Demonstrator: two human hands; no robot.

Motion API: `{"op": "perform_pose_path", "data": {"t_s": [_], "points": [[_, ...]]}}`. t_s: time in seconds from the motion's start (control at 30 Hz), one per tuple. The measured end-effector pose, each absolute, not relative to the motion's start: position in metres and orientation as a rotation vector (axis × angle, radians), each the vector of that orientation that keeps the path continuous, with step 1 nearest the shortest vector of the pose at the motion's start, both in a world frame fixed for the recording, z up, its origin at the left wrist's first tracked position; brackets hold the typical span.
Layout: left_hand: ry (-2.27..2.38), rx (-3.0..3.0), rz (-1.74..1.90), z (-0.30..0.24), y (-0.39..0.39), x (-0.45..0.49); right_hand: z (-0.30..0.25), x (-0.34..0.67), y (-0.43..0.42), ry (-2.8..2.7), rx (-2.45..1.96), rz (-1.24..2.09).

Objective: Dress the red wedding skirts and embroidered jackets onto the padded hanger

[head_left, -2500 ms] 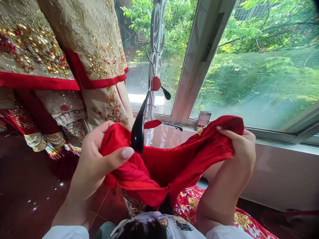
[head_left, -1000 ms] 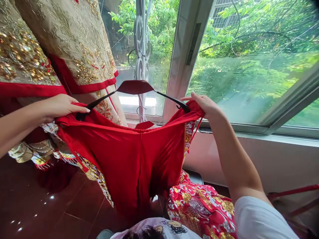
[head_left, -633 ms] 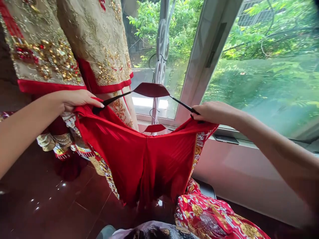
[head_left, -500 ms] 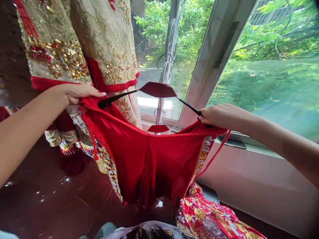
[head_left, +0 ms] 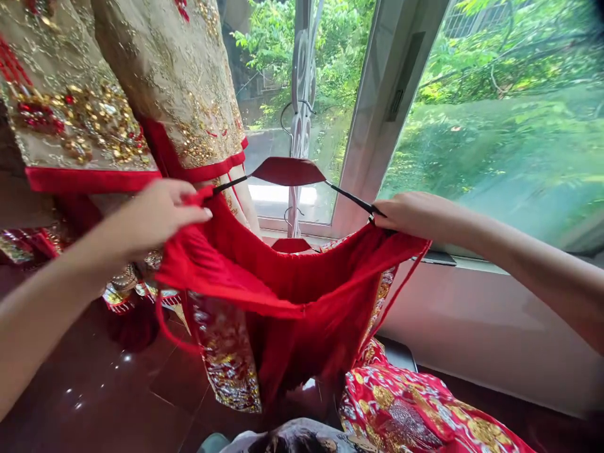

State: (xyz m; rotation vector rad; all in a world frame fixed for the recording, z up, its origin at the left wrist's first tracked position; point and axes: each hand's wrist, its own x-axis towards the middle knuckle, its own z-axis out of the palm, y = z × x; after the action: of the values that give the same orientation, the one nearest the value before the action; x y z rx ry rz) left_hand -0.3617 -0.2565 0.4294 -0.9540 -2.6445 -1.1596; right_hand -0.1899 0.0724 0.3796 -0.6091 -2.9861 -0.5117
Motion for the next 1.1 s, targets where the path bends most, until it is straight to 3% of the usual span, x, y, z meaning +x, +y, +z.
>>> {"op": "perform_pose_path", "data": {"t_s": [0.13, 0.4, 0.57, 0.97, 1.1], "points": [[-2.433, -1.069, -0.517, 0.399, -0.223, -0.357, 0.378, -0.192, 0.084, -2.965, -0.513, -0.435], [-1.73, -1.697, -0.239, 0.409, -0.086, -0.365, 0.371, -0.196, 0.097, -2.91, -0.362, -0.182], [-1.757, -1.682, -0.297, 0.407, -0.062, -0.38, 0.382, -0.191, 0.106, -2.865, -0.328, 0.104], [-1.741, -1.676, -0.455, 0.407, -0.06, -0.378, 0.397, -0.182, 0.072, -2.912, -0.493, -0.358], [-1.79, -1.653, -0.396, 0.409, -0.062, -0.373, 0.4, -0.18, 0.083, -2.885, -0.453, -0.156]]}}
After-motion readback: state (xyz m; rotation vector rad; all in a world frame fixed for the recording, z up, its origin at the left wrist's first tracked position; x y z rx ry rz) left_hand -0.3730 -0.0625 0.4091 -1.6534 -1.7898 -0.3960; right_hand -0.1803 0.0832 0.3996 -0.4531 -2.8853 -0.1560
